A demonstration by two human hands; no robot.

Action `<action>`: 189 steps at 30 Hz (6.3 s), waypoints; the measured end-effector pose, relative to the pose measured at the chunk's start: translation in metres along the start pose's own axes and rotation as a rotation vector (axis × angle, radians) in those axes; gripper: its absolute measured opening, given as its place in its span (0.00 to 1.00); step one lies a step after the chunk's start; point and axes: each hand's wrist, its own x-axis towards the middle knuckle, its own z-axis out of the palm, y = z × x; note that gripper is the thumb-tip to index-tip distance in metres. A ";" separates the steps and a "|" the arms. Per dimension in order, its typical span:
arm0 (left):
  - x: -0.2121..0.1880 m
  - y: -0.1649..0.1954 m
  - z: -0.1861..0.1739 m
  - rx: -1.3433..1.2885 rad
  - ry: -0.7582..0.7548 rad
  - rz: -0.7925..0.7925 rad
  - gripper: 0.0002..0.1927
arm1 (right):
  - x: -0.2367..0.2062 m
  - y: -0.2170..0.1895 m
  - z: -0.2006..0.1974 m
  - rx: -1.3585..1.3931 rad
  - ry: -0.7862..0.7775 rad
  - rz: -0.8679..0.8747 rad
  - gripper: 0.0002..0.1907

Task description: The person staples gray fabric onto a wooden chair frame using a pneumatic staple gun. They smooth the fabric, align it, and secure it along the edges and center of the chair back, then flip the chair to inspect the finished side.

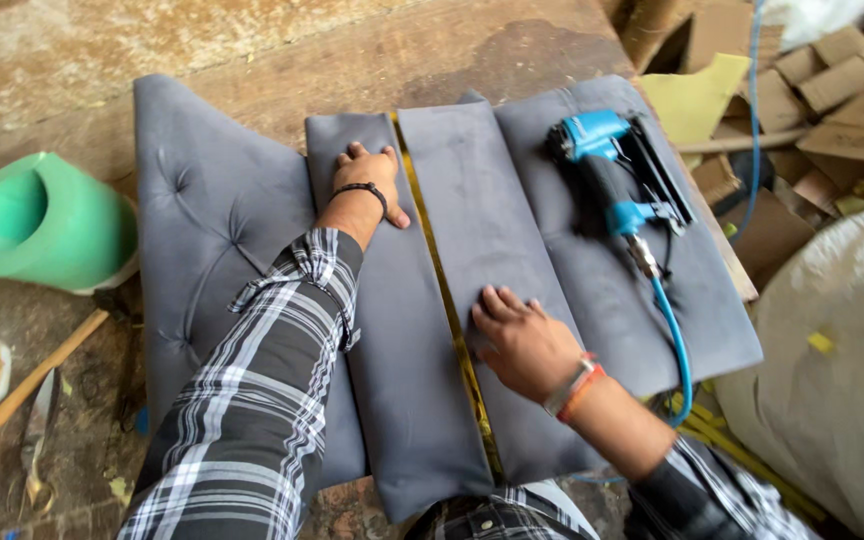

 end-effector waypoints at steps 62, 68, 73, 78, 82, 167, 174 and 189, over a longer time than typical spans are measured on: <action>-0.316 0.042 0.127 0.197 0.025 0.400 0.78 | -0.123 0.052 0.036 0.033 0.225 -0.076 0.56; -0.320 0.039 0.122 0.211 -0.005 0.413 0.80 | -0.121 0.053 0.039 0.018 0.259 -0.109 0.55; -0.315 0.038 0.126 0.215 0.006 0.433 0.79 | -0.121 0.054 0.040 -0.006 0.242 -0.081 0.54; -0.310 0.033 0.126 0.214 -0.015 0.450 0.79 | -0.122 0.052 0.040 -0.005 0.236 -0.060 0.52; -0.312 0.034 0.125 0.223 -0.010 0.457 0.79 | -0.122 0.050 0.038 -0.031 0.231 -0.057 0.52; -0.282 0.126 0.110 0.740 0.010 0.632 0.13 | -0.205 -0.057 0.013 0.839 0.078 0.973 0.10; -0.287 0.122 0.108 0.635 -0.036 0.658 0.15 | -0.207 -0.075 0.019 0.667 0.071 0.938 0.20; -0.287 0.121 0.109 0.538 0.003 0.634 0.23 | -0.210 -0.087 0.026 0.795 0.034 0.868 0.18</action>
